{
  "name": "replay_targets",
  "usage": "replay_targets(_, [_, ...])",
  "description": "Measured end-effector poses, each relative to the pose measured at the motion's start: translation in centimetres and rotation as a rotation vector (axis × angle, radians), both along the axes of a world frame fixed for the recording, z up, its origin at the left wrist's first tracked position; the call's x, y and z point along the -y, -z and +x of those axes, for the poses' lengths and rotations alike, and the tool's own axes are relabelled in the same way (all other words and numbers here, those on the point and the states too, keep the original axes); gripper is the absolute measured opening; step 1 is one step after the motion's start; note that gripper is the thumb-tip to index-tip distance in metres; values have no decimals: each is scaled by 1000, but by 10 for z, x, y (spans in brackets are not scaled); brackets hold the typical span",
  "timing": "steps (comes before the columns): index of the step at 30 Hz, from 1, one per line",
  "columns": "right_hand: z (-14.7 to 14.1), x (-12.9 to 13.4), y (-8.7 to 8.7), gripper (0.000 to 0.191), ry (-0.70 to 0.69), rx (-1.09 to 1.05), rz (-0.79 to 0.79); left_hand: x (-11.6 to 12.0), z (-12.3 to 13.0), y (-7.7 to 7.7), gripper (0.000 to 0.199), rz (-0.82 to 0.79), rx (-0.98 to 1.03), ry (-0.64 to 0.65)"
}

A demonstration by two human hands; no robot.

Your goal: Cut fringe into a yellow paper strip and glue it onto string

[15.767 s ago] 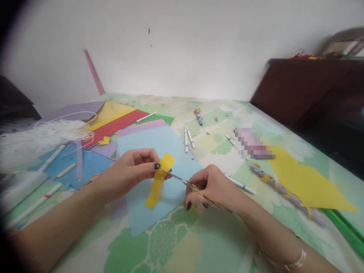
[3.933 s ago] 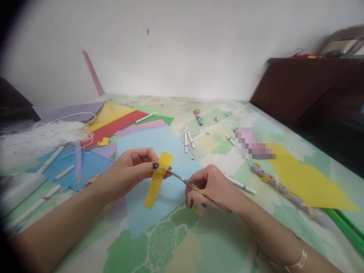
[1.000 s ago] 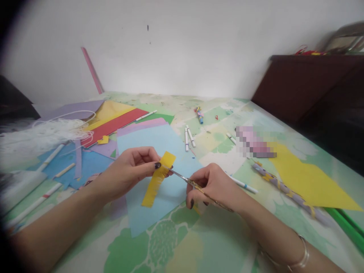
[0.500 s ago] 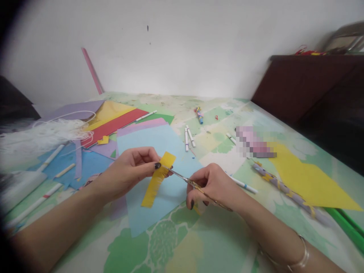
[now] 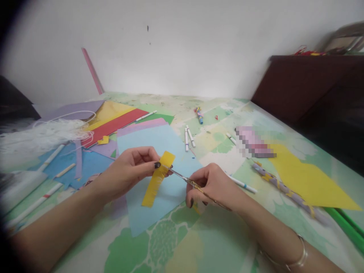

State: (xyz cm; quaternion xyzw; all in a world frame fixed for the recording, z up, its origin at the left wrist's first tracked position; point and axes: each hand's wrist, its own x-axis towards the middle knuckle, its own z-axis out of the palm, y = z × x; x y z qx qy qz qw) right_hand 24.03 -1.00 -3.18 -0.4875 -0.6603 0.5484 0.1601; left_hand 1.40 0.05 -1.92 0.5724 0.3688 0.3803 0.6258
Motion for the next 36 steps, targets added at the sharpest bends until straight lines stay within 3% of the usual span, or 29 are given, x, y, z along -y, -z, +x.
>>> replay_targets(17, [2,-1,4,9,-13,-40,-2,0,-1,1,10,-36,61,14])
replay_targets(36, [0,-2,3,10,-13,-5,8,1,2,2,10,5,-37,-27])
